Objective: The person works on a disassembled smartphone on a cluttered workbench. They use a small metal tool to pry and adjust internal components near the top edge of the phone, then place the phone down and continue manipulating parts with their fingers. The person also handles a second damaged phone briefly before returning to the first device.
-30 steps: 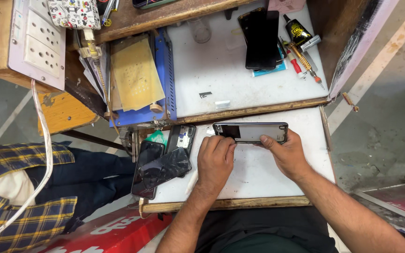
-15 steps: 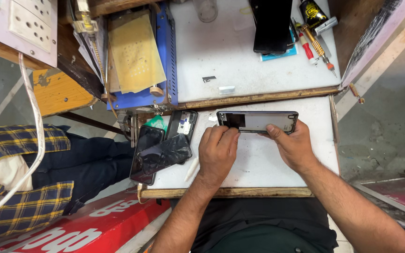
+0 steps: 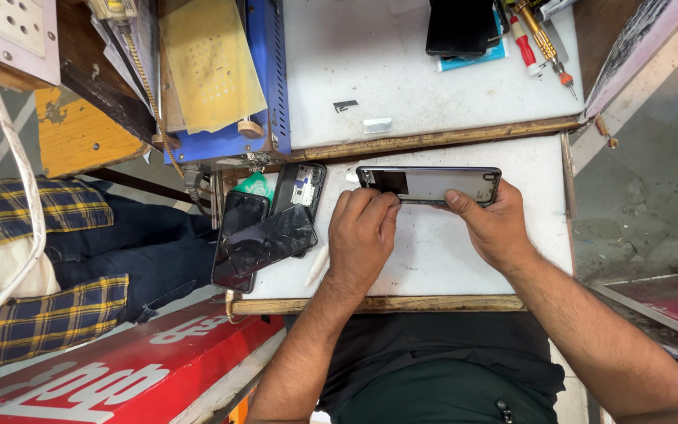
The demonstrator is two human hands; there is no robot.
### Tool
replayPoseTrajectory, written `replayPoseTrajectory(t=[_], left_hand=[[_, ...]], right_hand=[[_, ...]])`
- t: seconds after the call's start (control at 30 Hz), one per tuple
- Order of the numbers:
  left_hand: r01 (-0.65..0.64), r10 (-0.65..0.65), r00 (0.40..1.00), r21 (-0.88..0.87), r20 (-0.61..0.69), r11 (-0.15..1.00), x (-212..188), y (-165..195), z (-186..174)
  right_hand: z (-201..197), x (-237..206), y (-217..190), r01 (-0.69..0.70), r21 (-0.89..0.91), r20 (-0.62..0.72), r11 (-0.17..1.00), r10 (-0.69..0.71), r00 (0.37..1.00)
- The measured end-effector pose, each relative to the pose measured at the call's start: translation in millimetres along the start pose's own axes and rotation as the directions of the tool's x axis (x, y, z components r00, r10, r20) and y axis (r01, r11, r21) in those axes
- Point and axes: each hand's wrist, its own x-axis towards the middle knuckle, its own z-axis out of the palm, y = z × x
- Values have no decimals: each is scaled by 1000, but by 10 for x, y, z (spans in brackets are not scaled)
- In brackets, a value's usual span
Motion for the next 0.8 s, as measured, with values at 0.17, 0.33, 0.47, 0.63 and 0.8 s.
replayPoseTrajectory(t=[0.17, 0.33, 0.47, 0.63, 0.8], left_hand=[[22, -22, 999, 3, 28, 1000, -10, -13, 11], [42, -41, 998, -27, 55, 999, -26, -26, 25], [22, -21, 999, -5, 29, 1000, -33, -35, 50], [-51, 52, 997, 17, -60, 999, -40, -45, 60], [-119, 129, 987, 105, -91, 987, -51, -34, 65]], right_hand=[[-12, -2, 16, 12, 2, 12, 1000, -12, 1000], [-26, -7, 32, 14, -16, 4, 1000, -14, 1000], [-23, -4, 25, 16, -6, 11, 1000, -16, 1000], [-14, 10, -3, -15, 44, -5, 999, 16, 1000], [-1, 15, -22, -12, 41, 7, 999, 12, 1000]])
